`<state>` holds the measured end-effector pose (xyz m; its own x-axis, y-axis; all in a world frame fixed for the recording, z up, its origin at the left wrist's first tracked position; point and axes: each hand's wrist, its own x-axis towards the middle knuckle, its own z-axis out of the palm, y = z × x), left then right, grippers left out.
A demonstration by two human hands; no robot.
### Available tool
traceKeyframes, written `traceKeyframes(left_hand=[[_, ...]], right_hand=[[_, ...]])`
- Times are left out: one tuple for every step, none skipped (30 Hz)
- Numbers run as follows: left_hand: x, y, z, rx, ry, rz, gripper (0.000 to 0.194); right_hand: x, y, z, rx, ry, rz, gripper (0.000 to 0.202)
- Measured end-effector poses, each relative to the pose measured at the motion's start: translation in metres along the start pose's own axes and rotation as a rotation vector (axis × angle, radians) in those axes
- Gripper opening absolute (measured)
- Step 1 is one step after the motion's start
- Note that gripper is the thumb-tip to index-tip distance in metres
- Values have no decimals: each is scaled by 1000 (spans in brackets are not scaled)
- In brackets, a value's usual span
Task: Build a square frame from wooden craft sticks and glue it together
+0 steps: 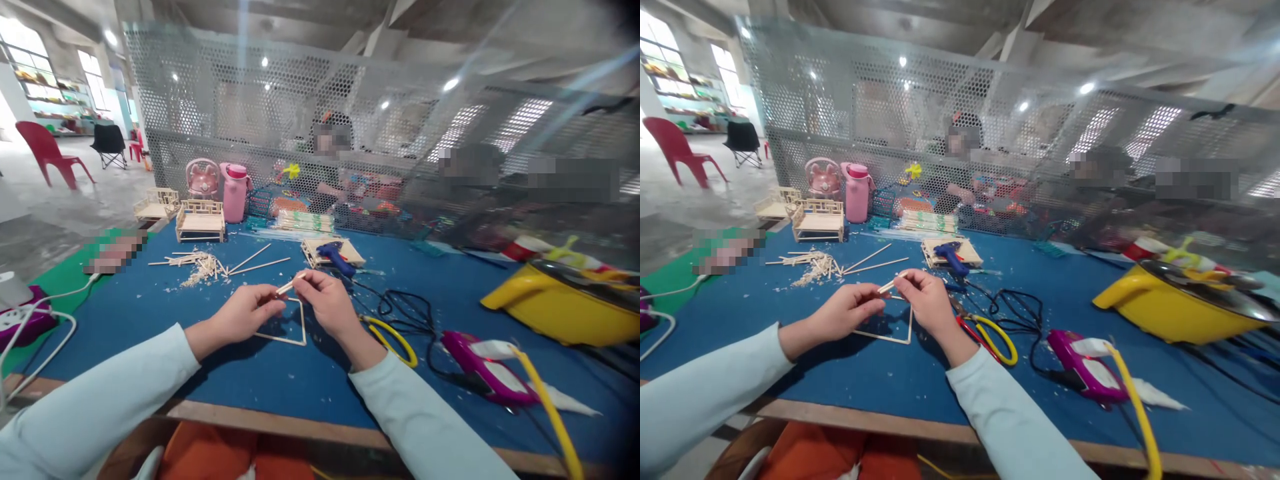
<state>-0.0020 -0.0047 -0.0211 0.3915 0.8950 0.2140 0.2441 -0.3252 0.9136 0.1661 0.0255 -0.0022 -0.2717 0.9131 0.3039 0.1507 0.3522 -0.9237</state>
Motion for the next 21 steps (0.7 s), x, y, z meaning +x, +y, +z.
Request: traceKeyframes(left_hand=[[0,-1,-1,36,16,-2,25],[0,-2,-1,65,31,-7,29],[0,-2,-2,87,42,-11,33],[0,-2,-1,103,54,-12,35],[-1,-2,-1,110,63,-13,36],[-1,-1,0,109,65,-16,36],[-2,0,1,103,62,-23,35],[-2,1,1,96,55,-32,35],[-3,3,3,81,43,-45,34],[-3,3,4,51,27,-64,34],[-4,4,5,4,10,-89,35],[-4,4,6,-59,-8,-116,35],[-3,4,6,-131,-27,-142,36],[-3,4,7,-207,-42,-161,38],[-2,4,7,-279,-49,-171,40],[-1,4,7,-339,-47,-167,42],[-1,5,7,-387,-37,-152,45],[0,5,7,-425,-23,-133,47],[1,5,7,-451,-12,-117,48],[1,6,6,-467,-8,-108,49],[1,6,6,-474,-13,-106,50]], right_hand=[[0,1,0,-4,-1,-5,26],[0,2,0,-8,-4,-13,25],[-1,2,1,-13,-3,-24,24],[-1,1,2,-17,-1,-35,23],[-2,0,3,-23,3,-46,22],[-3,-1,3,-30,7,-53,21],[-4,-2,4,-37,13,-54,21],[-4,-4,5,-42,18,-48,20],[-5,-5,5,-44,23,-38,20],[-5,-5,6,-40,29,-27,21],[-5,-6,6,-30,35,-14,21],[-5,-5,6,-10,38,0,22],[-5,-5,6,22,35,18,24],[-6,-4,7,74,25,41,25],[-6,-3,7,150,7,70,27],[-6,-2,7,244,-20,102,30],[-7,0,8,343,-51,133,33],[-7,1,8,429,-83,160,36],[-8,3,9,487,-111,178,38],[-8,5,9,504,-134,184,37],[-9,6,9,483,-155,180,34]])
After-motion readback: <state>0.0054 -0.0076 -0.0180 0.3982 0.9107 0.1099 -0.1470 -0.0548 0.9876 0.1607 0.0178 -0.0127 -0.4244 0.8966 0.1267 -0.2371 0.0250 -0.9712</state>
